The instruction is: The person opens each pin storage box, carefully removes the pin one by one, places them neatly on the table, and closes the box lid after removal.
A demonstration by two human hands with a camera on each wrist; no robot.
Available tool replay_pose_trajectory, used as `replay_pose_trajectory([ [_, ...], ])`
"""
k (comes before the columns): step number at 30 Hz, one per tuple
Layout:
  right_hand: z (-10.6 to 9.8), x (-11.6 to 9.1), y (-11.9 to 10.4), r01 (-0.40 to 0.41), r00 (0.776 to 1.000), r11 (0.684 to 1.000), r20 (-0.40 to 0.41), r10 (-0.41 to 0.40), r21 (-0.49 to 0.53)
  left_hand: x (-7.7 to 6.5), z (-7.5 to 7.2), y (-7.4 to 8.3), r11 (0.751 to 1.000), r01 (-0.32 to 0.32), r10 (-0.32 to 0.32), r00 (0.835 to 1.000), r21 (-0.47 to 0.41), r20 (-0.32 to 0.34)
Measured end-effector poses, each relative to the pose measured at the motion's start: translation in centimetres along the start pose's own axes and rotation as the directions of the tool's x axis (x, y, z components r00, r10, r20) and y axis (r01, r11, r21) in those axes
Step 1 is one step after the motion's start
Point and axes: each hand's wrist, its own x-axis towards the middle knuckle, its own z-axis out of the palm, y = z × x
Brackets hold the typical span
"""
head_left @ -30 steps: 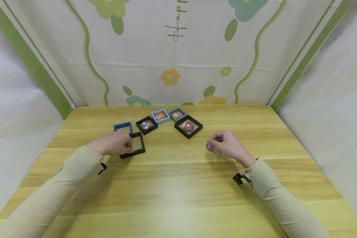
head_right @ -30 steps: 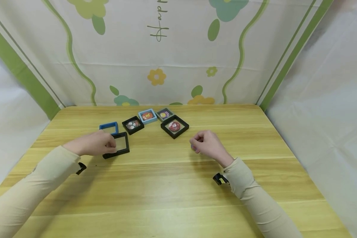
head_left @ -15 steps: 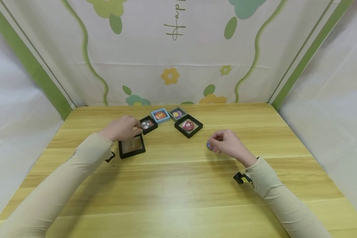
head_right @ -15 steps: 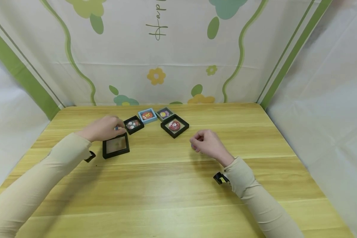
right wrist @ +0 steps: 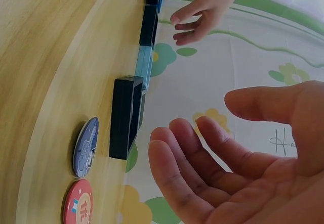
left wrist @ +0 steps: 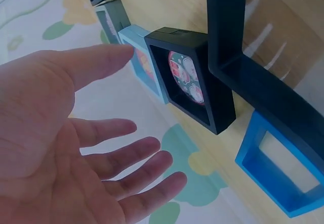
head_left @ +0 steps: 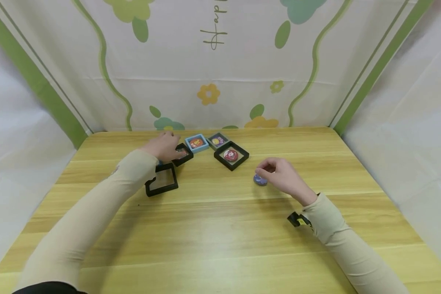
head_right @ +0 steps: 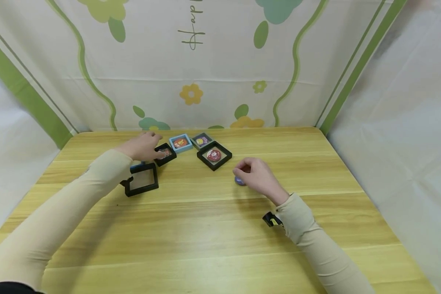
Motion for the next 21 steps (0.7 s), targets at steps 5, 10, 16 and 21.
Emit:
replay_pose_trajectory([
  [5, 0.0, 0.0, -0.2, 0.013, 1.000, 1.000, 0.004, -0.013, 0.005, 0.8, 0.1, 0.2, 1.000, -0.003, 0.003, 1.000, 0.008, 0.026],
  [10, 0.1, -0.1, -0.2, 0.018, 1.000, 1.000, 0.013, -0.018, 0.005, 1.4, 0.4, 0.3, 1.000, 0.008, -0.009, 0.998, 0.009, 0.065],
  [16, 0.1, -0.2, -0.2, 0.026, 1.000, 1.000, 0.016, -0.026, 0.005, 2.0, 1.1, 0.1, 0.999, 0.044, -0.043, 0.996, -0.019, 0.079],
  [21, 0.2, -0.1, -0.2, 0.024, 0.999, 1.000, 0.032, -0.024, 0.014, 2.4, 1.7, -0.1, 0.999, 0.037, -0.035, 0.998, -0.032, 0.060],
])
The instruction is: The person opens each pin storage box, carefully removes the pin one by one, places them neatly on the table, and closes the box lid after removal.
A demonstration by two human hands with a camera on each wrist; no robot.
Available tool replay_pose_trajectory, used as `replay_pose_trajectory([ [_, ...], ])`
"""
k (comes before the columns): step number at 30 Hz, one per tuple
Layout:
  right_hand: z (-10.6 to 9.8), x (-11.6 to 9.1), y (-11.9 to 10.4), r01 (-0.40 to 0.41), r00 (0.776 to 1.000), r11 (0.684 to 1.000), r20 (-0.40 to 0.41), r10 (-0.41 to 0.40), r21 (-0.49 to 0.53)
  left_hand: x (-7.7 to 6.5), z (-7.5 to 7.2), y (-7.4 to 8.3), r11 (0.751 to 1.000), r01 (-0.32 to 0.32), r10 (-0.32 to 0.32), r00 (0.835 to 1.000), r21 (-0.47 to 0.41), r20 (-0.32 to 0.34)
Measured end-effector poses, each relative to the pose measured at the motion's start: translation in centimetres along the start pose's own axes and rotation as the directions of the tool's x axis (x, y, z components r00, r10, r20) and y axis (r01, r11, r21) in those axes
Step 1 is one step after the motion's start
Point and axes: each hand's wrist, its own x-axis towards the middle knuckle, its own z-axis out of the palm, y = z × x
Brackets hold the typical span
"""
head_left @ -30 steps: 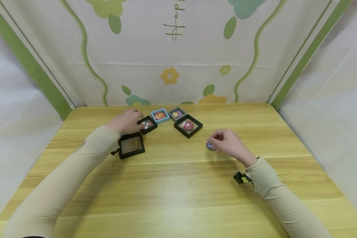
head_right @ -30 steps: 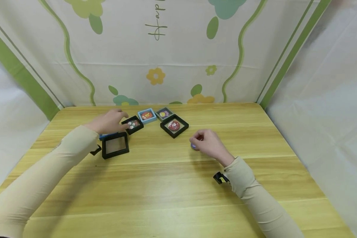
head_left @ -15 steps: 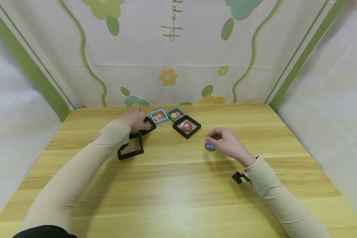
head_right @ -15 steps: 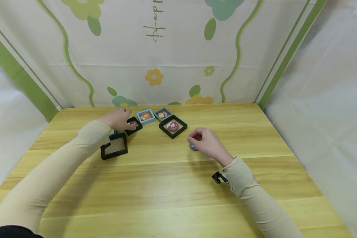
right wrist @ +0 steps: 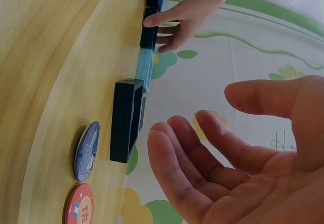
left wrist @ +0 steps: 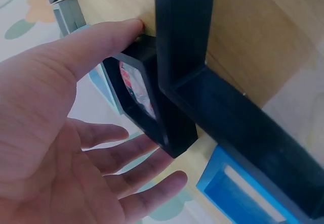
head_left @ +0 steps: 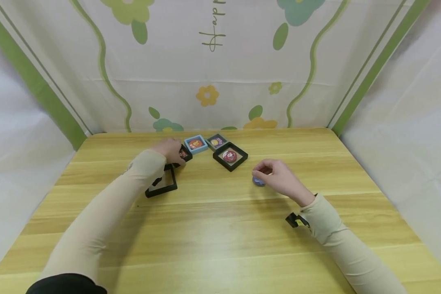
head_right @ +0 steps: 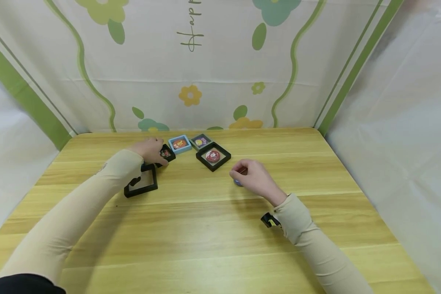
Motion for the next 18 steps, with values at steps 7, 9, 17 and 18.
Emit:
replay_pose_trajectory([
  [7, 0.0, 0.3, 0.0, 0.011, 1.000, 1.000, 0.005, -0.011, -0.008, 0.8, 0.2, -0.4, 0.998, -0.027, 0.026, 0.999, -0.050, -0.028],
  [9, -0.1, 0.3, 0.0, 0.016, 1.000, 1.000, 0.004, -0.015, -0.012, 1.0, 0.3, -0.5, 0.998, -0.031, 0.030, 0.999, -0.051, -0.035],
  [17, 0.0, 0.2, 0.2, 0.013, 1.000, 1.000, 0.019, -0.013, -0.017, 1.4, 1.1, -0.9, 0.997, -0.073, 0.072, 0.995, -0.021, -0.071],
  [18, 0.1, 0.1, 0.2, 0.015, 1.000, 1.000, 0.020, -0.014, -0.014, 1.3, 1.1, -0.9, 0.997, -0.077, 0.074, 0.994, -0.031, -0.079],
])
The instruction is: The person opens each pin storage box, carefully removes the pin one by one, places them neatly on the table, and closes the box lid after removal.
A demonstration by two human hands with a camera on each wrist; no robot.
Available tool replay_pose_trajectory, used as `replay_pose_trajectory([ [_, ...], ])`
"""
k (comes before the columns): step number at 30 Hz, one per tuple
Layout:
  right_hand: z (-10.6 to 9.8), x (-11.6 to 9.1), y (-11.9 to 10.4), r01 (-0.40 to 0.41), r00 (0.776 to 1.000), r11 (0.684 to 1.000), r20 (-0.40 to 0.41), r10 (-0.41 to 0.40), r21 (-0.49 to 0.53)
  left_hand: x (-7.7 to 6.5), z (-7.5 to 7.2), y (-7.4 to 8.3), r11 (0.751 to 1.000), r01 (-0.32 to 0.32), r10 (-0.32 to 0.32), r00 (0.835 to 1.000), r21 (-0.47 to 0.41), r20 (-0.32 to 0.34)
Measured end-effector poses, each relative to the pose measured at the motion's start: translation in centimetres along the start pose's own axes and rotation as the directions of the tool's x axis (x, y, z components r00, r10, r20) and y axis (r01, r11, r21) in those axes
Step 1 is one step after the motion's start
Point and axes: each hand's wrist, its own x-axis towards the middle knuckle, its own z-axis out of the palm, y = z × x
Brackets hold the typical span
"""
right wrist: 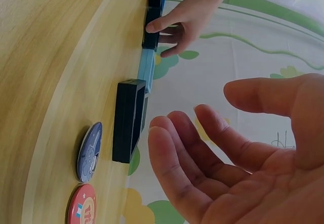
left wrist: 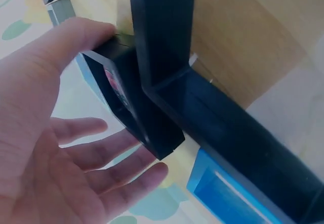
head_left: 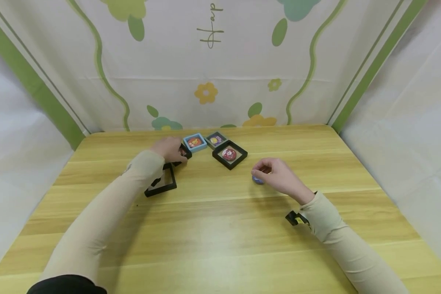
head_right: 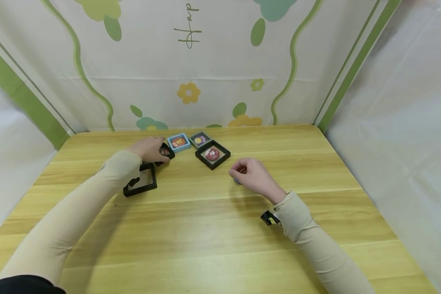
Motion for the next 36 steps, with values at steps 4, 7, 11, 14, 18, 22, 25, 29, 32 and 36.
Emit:
replay_pose_trajectory([
  [4, 0.1, -0.1, 0.0, 0.006, 1.000, 1.000, 0.007, -0.006, 0.017, -0.4, -0.4, 0.1, 1.000, -0.009, 0.009, 1.000, -0.019, -0.030],
  [7, 0.2, -0.1, 0.1, 0.007, 1.000, 1.000, 0.008, -0.007, 0.020, -0.8, -0.8, 0.3, 1.000, -0.004, 0.003, 0.999, -0.021, -0.034],
  [11, 0.3, -0.2, 0.2, 0.005, 1.000, 1.000, 0.005, -0.005, 0.010, -1.4, -1.3, 0.3, 0.999, 0.006, -0.008, 0.999, -0.035, -0.038],
  [14, 0.4, -0.2, 0.2, 0.005, 1.000, 1.000, 0.003, -0.005, 0.005, -1.9, -1.7, 0.4, 0.999, 0.006, -0.009, 0.999, -0.052, -0.052],
  [18, 0.4, -0.2, 0.2, 0.010, 1.000, 1.000, 0.001, -0.010, 0.006, -2.7, -2.1, 0.8, 0.995, 0.008, -0.014, 0.998, -0.098, -0.069],
  [22, 0.4, -0.2, 0.2, 0.012, 1.000, 1.000, 0.001, -0.012, 0.015, -3.7, -2.6, 1.7, 0.987, 0.000, -0.020, 0.992, -0.162, -0.124],
  [25, 0.4, -0.2, 0.1, 0.008, 1.000, 1.000, 0.002, -0.008, 0.023, -4.4, -2.6, 2.6, 0.978, -0.029, -0.007, 0.984, -0.205, -0.175],
  [29, 0.5, -0.2, 0.0, 0.015, 1.000, 0.999, 0.004, -0.015, 0.032, -5.3, -2.1, 4.2, 0.958, -0.078, 0.017, 0.976, -0.274, -0.218],
  [32, 0.6, -0.3, -0.1, 0.026, 1.000, 0.999, 0.003, -0.026, 0.043, -5.9, -1.9, 5.5, 0.940, -0.115, 0.034, 0.968, -0.322, -0.248],
  [36, 0.7, -0.3, -0.2, 0.039, 0.999, 0.997, -0.001, -0.039, 0.062, -6.6, -1.6, 7.3, 0.914, -0.156, 0.050, 0.960, -0.375, -0.276],
])
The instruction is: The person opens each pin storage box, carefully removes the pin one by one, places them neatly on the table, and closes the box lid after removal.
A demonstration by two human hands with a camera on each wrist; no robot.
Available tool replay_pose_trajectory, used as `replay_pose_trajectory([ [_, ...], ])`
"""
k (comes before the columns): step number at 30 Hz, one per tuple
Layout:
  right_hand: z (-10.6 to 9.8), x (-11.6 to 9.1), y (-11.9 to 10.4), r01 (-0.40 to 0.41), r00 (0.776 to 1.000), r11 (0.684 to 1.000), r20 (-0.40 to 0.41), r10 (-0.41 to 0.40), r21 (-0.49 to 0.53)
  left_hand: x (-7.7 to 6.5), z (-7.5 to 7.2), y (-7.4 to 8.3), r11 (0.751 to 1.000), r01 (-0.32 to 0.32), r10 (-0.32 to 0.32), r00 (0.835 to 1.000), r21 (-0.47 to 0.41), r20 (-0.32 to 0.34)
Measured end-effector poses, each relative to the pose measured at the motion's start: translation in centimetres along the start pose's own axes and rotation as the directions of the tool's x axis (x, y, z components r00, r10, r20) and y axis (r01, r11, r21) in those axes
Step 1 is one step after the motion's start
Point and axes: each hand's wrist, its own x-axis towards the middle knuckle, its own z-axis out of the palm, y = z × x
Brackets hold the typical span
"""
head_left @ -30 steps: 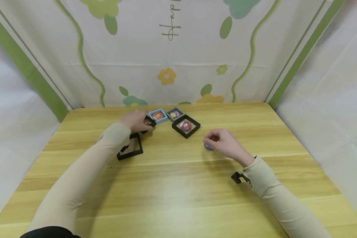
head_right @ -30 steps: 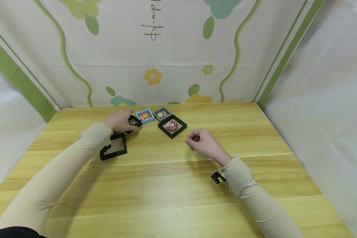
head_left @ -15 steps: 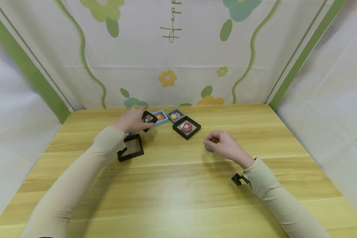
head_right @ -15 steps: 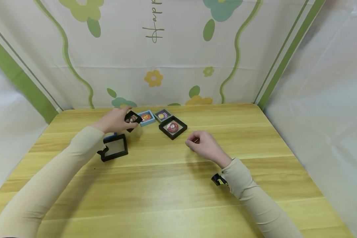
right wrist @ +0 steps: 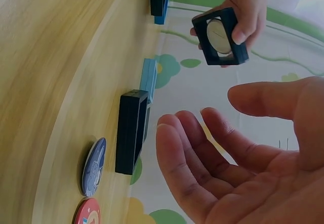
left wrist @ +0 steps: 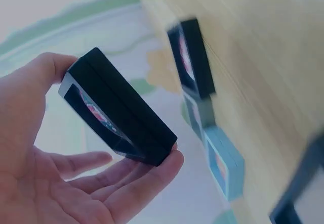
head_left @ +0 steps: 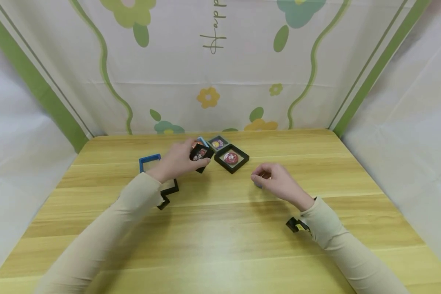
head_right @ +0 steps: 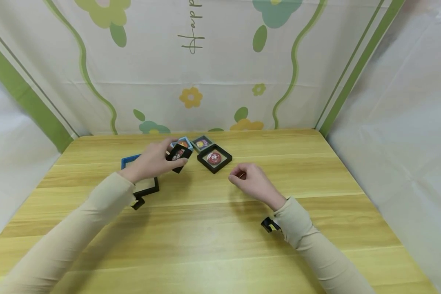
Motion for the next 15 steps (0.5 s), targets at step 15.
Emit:
replay_pose_trajectory([
  [15, 0.7, -0.8, -1.5, 0.039, 0.999, 0.977, 0.008, -0.042, 0.210, -2.2, 4.2, 5.1, 0.966, 0.012, -0.012, 1.000, -0.260, 0.001],
])
